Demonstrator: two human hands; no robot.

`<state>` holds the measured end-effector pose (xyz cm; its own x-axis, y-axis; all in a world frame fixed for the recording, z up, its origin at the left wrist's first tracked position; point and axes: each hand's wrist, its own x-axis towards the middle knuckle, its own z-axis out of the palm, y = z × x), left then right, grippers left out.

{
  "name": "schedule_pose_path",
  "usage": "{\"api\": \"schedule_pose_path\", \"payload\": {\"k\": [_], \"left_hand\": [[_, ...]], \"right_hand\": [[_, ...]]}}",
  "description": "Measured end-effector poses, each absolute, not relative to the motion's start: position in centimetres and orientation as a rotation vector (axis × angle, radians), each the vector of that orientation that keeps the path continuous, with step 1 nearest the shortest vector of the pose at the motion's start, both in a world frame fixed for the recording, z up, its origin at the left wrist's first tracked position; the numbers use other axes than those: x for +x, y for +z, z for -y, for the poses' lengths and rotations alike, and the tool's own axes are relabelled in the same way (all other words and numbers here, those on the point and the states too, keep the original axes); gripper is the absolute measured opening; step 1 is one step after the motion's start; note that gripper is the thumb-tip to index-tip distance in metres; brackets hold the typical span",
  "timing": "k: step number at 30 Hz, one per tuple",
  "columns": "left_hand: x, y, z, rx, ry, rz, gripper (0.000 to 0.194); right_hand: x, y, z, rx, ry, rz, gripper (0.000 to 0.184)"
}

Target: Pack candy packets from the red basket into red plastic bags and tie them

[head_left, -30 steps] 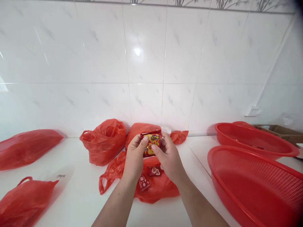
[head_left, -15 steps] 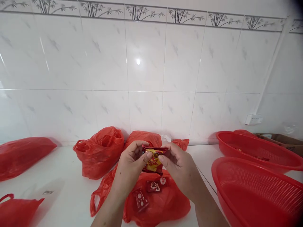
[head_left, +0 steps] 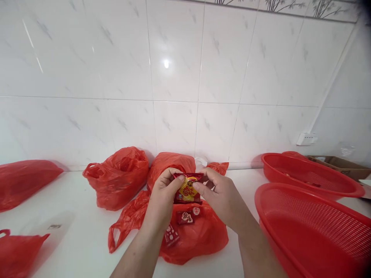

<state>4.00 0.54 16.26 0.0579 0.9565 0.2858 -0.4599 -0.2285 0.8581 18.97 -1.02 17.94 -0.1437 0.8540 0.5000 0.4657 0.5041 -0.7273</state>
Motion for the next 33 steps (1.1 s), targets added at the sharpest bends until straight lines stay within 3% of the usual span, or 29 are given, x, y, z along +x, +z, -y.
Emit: {"api": "schedule_pose_path", "payload": {"k": [4,20,29,33], "left_hand": [[4.1,16.2,-0.4,1.104,1.488,-0.656,0.017],[3.7,16.7,0.1,1.536,1.531,-0.992,0.03],[2.0,18.4,0.6,1.768,1.244,-1.109,0.014],[1.9,18.6,0.5,1.802,1.283,-1.214,0.014]], "right_hand": [[19.1,18.0,1.0,-1.071,0.451,1.771,0.024],[19.0,18.0,0.9,-1.13,0.358,1.82,0.027],[18.9,18.2,1.0,-1.188,0.333,1.816,0.026],[18.7,18.0,1.0,-1.209,0.367,1.824,0.026]]}}
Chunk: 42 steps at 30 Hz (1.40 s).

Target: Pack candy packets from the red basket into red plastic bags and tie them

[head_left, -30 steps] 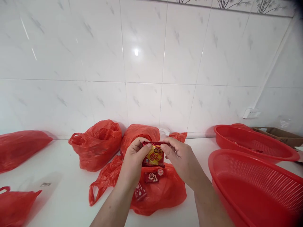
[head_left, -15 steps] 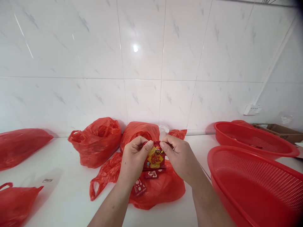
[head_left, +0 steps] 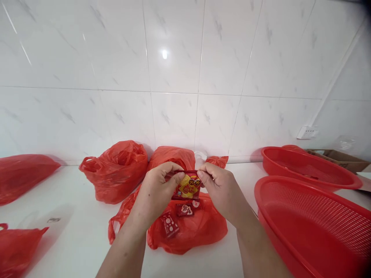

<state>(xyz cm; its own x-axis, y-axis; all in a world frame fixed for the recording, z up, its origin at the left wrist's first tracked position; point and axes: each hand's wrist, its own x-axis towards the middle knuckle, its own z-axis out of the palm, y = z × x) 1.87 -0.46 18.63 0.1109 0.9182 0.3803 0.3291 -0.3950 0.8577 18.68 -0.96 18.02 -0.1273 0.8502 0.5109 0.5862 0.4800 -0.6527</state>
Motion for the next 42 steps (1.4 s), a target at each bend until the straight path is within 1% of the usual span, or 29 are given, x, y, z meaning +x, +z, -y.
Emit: {"api": "schedule_pose_path", "payload": {"k": [6,13,20,27,31,35,37,42], "left_hand": [[1.1,18.3,0.1,1.884,1.259,-1.261,0.024],[0.8,18.0,-0.1,1.915,1.3,-1.29,0.026],[1.0,17.5,-0.8,1.801,1.356,-1.265,0.029],[1.7,17.7,-0.6,1.719,1.365,-1.209,0.027],[1.7,17.6,-0.8,1.626,1.463,-1.177,0.022],[1.2,17.3,-1.3,1.556,1.632,-1.151,0.015],[1.2,17.3,-1.4,1.532,1.63,-1.111,0.013],[1.5,17.4,-1.2,1.583,1.531,-1.129,0.01]], "right_hand": [[18.5,17.6,0.6,-1.23,0.36,1.822,0.026],[18.4,17.5,0.6,-1.262,0.359,1.812,0.026],[18.5,17.5,0.6,-1.251,0.393,1.746,0.024],[18.7,17.5,0.4,-1.224,0.361,1.731,0.025],[18.6,17.7,0.6,-1.203,0.393,1.684,0.023],[18.5,17.7,0.7,-1.202,0.434,1.694,0.039],[18.4,17.5,0.6,-1.197,0.473,1.691,0.041],[18.5,17.2,0.1,-1.163,0.478,1.638,0.031]]}}
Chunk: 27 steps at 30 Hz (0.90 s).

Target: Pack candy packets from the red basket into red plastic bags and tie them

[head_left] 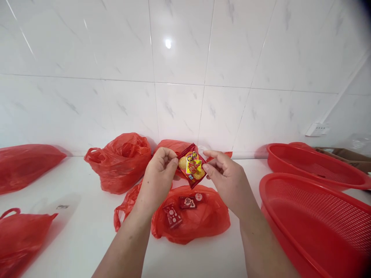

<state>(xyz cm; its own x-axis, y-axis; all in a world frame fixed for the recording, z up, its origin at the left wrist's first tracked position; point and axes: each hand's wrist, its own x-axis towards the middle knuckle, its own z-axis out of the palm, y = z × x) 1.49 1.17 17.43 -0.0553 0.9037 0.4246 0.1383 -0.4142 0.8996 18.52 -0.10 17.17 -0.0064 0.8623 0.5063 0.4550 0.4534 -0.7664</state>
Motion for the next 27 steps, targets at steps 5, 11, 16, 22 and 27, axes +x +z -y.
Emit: {"api": "schedule_pose_path", "payload": {"k": [5,11,16,22,27], "left_hand": [[1.3,17.3,-1.2,1.7,1.493,-1.202,0.025],[1.2,17.2,-1.3,1.765,1.306,-1.21,0.031],[1.3,16.8,-1.7,1.816,1.308,-1.222,0.028],[1.5,16.6,-1.8,1.745,1.393,-1.233,0.031],[1.2,16.8,-1.8,1.702,1.458,-1.231,0.032]], "right_hand": [[18.8,17.3,-0.1,-1.218,0.435,1.685,0.023],[18.6,16.9,-0.6,-1.236,0.376,1.782,0.023],[18.7,16.8,-1.0,-1.272,0.337,1.773,0.021],[18.8,16.8,-1.0,-1.3,0.282,1.751,0.022],[18.7,17.0,-0.7,-1.355,0.352,1.729,0.038]]}}
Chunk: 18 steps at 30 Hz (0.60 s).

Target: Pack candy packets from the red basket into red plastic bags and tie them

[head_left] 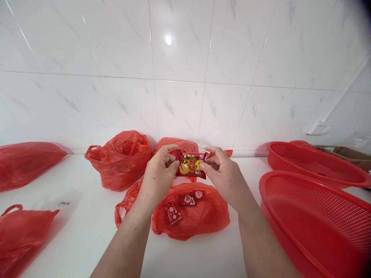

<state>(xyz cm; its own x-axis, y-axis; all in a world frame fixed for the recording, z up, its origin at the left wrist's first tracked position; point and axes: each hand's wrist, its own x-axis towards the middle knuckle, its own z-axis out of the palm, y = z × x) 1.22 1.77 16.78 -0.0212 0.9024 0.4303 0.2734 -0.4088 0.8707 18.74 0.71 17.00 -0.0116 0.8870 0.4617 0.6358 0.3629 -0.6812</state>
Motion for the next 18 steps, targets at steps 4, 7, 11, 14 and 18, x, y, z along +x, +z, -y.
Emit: {"api": "schedule_pose_path", "payload": {"k": [4,7,11,14,18], "left_hand": [[0.94,16.49,-2.02,1.724,1.453,-1.248,0.033],[0.91,16.35,-2.17,1.76,1.445,-1.267,0.035],[1.11,16.47,-2.12,1.777,1.421,-1.272,0.036],[1.23,16.61,-2.01,1.771,1.397,-1.267,0.035],[1.25,16.68,-1.95,1.767,1.389,-1.294,0.037]], "right_hand": [[18.71,17.03,-0.41,-1.378,0.438,1.779,0.057],[18.79,16.92,-0.23,-1.388,0.466,1.856,0.066],[18.97,16.81,-0.08,-1.393,0.439,1.903,0.066],[19.11,16.81,0.02,-1.386,0.405,1.937,0.065],[19.2,16.8,0.17,-1.402,0.361,1.966,0.064]]}}
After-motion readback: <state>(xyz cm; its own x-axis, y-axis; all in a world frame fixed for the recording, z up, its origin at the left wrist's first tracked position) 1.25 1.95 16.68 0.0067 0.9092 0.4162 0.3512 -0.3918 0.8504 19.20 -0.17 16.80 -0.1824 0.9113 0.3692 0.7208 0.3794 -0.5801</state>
